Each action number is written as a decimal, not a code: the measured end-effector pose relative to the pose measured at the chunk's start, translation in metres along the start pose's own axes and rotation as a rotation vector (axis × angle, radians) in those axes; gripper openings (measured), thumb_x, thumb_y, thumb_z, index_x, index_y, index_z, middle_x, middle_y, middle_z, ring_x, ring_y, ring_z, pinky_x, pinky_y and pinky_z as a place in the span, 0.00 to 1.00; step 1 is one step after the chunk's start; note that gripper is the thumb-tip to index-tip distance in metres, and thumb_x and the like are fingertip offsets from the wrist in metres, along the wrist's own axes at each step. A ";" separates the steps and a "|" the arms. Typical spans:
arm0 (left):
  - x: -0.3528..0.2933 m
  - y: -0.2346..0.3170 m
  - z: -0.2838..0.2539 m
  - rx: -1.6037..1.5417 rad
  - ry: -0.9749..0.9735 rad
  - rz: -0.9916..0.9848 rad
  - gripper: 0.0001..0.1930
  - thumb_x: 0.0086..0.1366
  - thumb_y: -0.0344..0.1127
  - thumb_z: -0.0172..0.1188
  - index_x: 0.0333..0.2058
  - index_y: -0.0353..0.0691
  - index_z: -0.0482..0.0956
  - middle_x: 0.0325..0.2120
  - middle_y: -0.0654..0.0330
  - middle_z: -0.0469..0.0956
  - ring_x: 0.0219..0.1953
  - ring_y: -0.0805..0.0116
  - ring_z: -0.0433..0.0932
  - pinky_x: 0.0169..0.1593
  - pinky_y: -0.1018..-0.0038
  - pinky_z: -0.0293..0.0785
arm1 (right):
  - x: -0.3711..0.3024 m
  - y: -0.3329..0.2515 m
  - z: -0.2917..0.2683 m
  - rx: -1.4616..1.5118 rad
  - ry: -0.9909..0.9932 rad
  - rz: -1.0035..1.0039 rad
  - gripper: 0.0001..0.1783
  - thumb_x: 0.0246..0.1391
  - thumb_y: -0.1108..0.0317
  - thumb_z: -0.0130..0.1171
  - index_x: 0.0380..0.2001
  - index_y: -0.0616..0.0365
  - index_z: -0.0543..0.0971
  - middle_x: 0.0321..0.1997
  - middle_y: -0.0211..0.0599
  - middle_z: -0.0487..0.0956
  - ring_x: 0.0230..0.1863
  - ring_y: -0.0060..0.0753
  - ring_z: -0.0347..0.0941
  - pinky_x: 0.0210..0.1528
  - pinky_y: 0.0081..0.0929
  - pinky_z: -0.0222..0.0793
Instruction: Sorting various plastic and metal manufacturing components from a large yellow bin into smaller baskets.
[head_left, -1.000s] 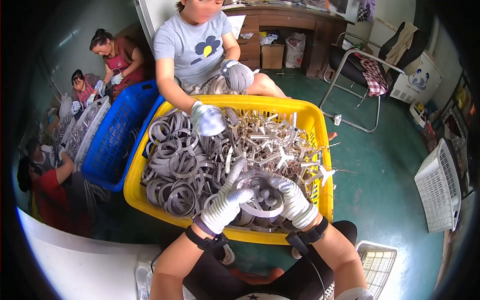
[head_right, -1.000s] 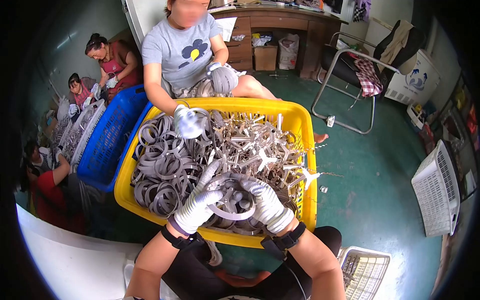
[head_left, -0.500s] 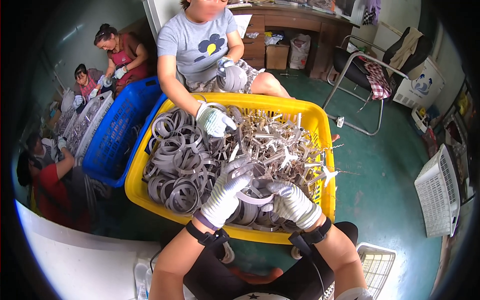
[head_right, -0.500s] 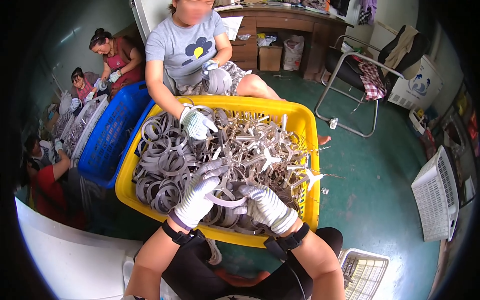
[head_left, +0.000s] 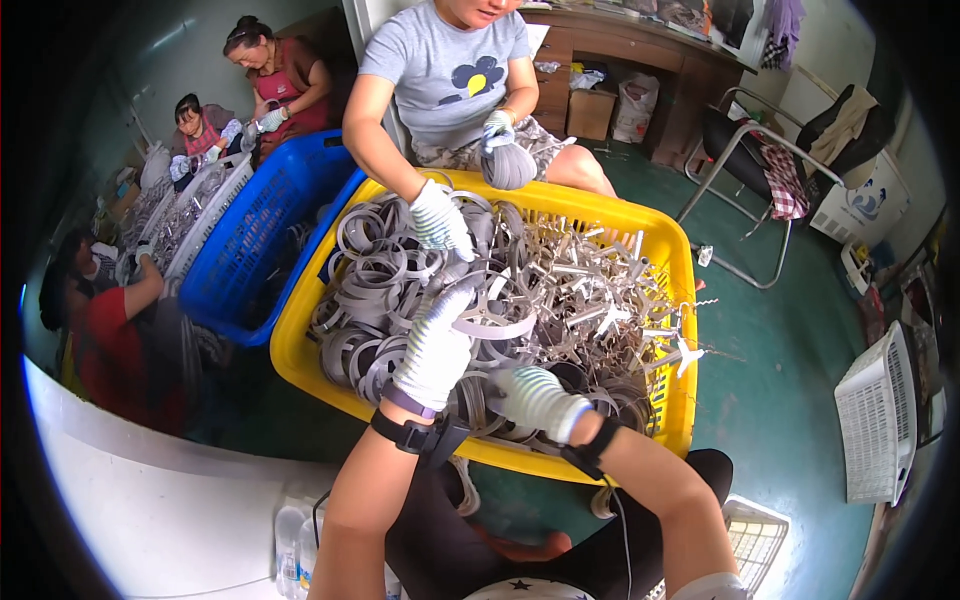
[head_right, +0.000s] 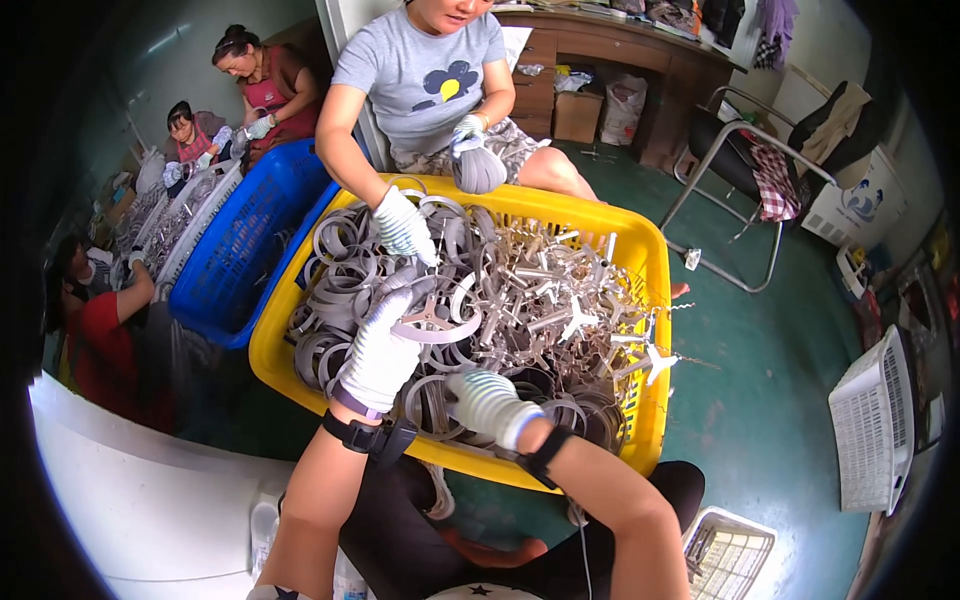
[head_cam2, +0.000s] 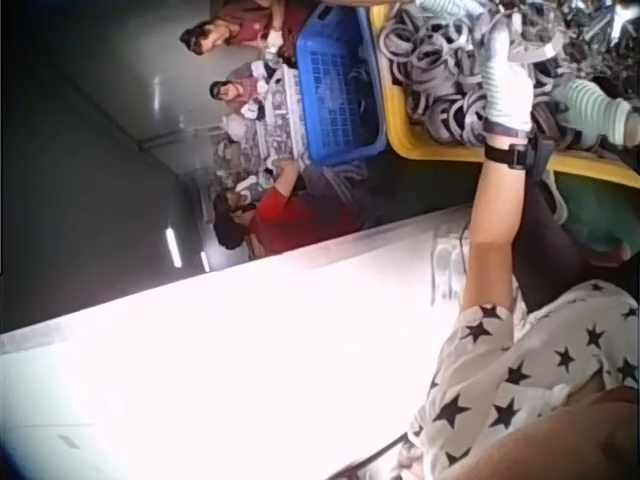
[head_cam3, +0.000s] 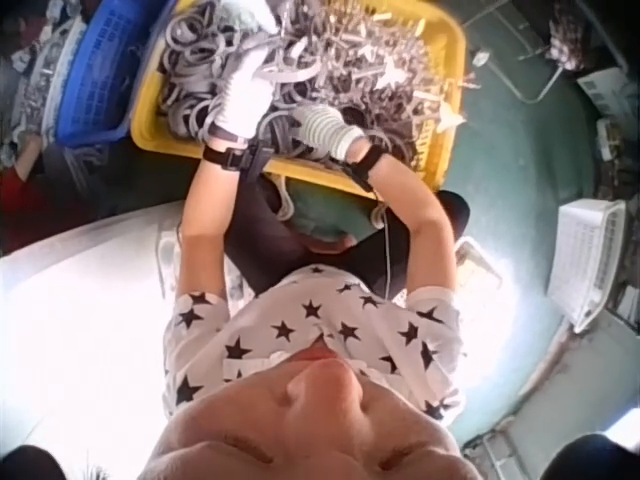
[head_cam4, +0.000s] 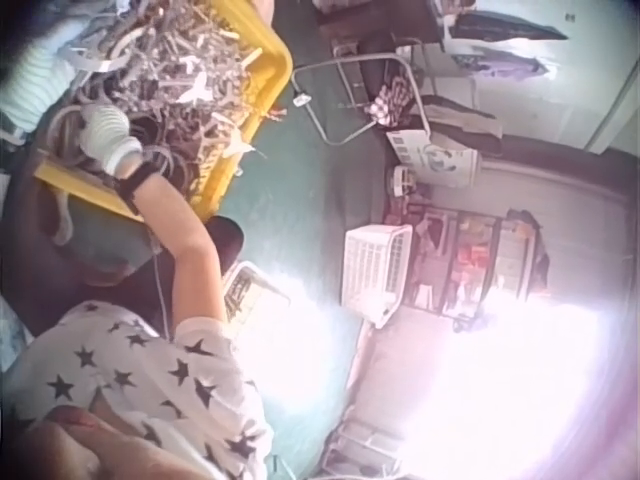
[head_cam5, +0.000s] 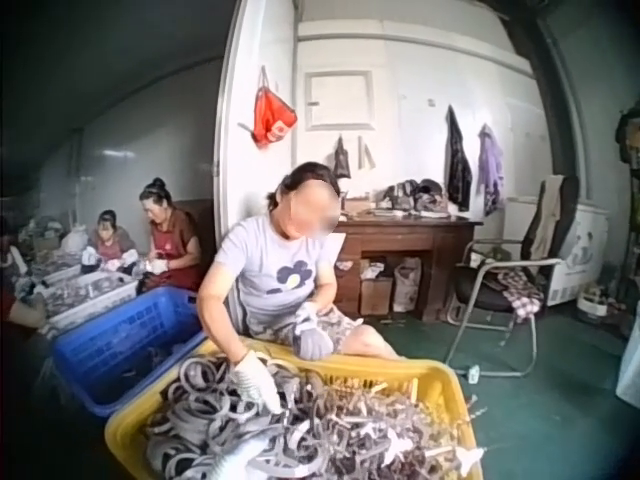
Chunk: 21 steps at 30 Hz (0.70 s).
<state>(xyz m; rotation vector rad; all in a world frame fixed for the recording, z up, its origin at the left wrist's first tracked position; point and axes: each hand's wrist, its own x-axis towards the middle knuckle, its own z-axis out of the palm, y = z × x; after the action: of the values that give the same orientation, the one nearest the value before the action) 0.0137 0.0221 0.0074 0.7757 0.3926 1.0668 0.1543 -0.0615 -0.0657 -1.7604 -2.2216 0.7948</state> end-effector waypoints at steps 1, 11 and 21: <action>0.003 -0.003 -0.007 -0.006 0.017 -0.007 0.16 0.67 0.34 0.56 0.52 0.40 0.75 0.50 0.60 0.75 0.54 0.66 0.74 0.57 0.67 0.72 | 0.010 -0.012 0.002 -0.037 0.062 -0.023 0.19 0.52 0.59 0.60 0.45 0.58 0.79 0.45 0.51 0.78 0.47 0.52 0.76 0.51 0.44 0.72; -0.006 0.002 -0.008 0.046 0.077 0.094 0.22 0.68 0.38 0.55 0.58 0.40 0.69 0.51 0.56 0.75 0.55 0.61 0.72 0.60 0.60 0.69 | 0.014 -0.024 -0.016 -0.274 0.247 -0.213 0.10 0.52 0.69 0.57 0.37 0.55 0.82 0.31 0.48 0.82 0.35 0.51 0.80 0.38 0.44 0.77; -0.024 -0.014 0.025 -0.211 -0.076 -0.309 0.23 0.65 0.47 0.59 0.55 0.43 0.73 0.51 0.50 0.76 0.47 0.51 0.78 0.49 0.59 0.77 | -0.113 0.057 -0.085 1.383 0.688 0.202 0.17 0.60 0.60 0.57 0.45 0.61 0.80 0.37 0.38 0.83 0.36 0.25 0.79 0.38 0.22 0.76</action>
<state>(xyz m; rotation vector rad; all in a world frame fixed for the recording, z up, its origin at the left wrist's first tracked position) 0.0279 -0.0125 0.0120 0.5444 0.3167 0.7720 0.2727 -0.1358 -0.0053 -1.1673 -0.6404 1.1000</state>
